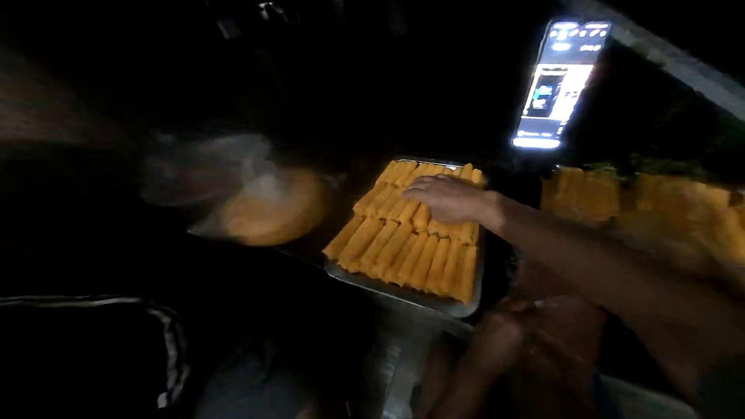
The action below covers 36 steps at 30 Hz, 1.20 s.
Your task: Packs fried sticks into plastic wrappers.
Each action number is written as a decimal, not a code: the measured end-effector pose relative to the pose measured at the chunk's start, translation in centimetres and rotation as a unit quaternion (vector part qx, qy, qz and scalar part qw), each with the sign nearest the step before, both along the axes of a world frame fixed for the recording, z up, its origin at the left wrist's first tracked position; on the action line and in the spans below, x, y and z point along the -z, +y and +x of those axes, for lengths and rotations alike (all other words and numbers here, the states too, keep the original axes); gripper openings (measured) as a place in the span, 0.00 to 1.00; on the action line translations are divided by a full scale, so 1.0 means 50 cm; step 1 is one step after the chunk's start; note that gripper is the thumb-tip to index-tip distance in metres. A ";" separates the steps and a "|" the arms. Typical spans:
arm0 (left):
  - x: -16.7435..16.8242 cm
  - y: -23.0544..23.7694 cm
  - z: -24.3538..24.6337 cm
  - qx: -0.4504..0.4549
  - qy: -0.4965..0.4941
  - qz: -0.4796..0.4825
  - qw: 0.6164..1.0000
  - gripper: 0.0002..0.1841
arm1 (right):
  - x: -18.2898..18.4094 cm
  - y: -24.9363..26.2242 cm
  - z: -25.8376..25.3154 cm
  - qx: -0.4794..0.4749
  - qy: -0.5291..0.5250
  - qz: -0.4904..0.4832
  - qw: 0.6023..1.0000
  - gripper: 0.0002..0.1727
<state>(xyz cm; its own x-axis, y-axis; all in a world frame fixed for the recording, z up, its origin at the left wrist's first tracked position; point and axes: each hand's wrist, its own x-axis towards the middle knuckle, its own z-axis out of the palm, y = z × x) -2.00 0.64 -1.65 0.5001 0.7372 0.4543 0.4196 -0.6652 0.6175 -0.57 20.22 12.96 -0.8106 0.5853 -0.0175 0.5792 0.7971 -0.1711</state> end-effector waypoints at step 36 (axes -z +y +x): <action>-0.036 -0.006 -0.008 0.019 0.094 -0.215 0.972 0.17 | -0.042 0.093 -0.120 -0.096 -0.040 0.012 0.994 0.32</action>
